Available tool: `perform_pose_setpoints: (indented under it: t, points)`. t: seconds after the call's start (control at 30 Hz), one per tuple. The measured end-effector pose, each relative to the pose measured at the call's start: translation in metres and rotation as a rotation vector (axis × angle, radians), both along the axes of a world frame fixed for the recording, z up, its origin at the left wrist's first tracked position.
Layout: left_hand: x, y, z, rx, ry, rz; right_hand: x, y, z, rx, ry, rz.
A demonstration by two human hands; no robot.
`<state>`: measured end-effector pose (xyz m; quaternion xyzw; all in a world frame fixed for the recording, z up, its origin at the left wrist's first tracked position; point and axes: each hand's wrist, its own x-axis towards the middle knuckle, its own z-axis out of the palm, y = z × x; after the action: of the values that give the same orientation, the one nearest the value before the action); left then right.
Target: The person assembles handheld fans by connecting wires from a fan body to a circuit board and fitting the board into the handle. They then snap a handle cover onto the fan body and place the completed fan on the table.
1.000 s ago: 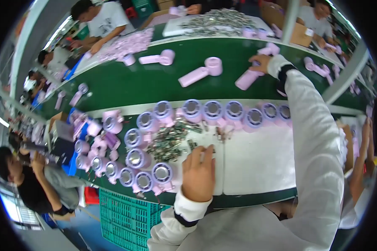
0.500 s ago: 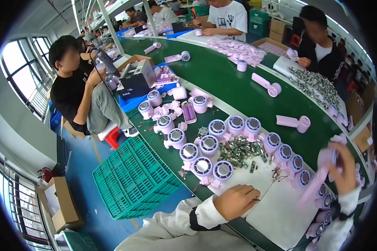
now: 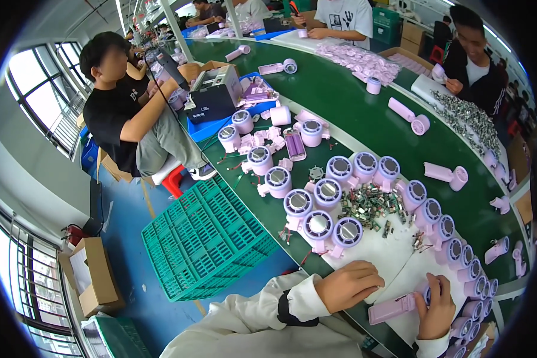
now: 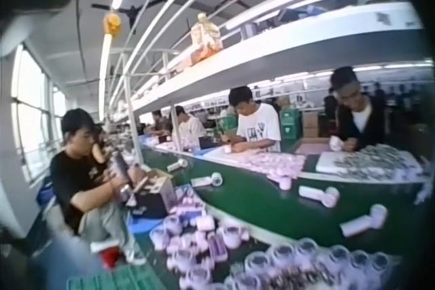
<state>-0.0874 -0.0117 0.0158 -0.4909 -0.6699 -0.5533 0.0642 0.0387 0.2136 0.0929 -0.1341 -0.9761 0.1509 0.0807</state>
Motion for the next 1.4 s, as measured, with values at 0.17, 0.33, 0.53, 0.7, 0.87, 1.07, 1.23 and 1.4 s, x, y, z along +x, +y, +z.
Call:
perform_pose_setpoints:
  t: [0.17, 0.33, 0.53, 0.7, 0.87, 1.07, 1.23, 1.4]
  points:
    - [0.004, -0.017, 0.007, -0.187, 0.033, 0.051, -0.004, -0.02, 0.017, 0.27, 0.227, 0.182]
    - [0.014, -0.02, 0.022, -0.272, -0.039, 0.135, 0.018, -0.037, 0.017, -0.064, -0.022, 0.198]
    - [0.037, -0.004, 0.025, -0.062, -0.279, -0.156, 0.012, -0.033, -0.01, -0.211, -0.114, 0.112]
    - [0.05, 0.013, 0.01, -0.056, -0.25, -0.359, 0.011, -0.017, -0.017, -0.19, -0.038, 0.206]
    - [0.048, 0.015, 0.015, -0.197, -0.368, -0.491, 0.017, -0.01, -0.022, -0.151, 0.144, 0.255]
    - [0.044, 0.016, 0.017, -0.231, -0.473, -0.55, 0.012, -0.008, -0.018, -0.239, 0.148, 0.228]
    - [0.038, 0.023, 0.014, -0.258, -0.525, -0.606, 0.011, -0.005, -0.018, -0.211, 0.123, 0.162]
    - [0.032, 0.018, 0.015, -0.36, -0.601, -0.636, 0.004, -0.01, -0.023, -0.137, 0.246, 0.213]
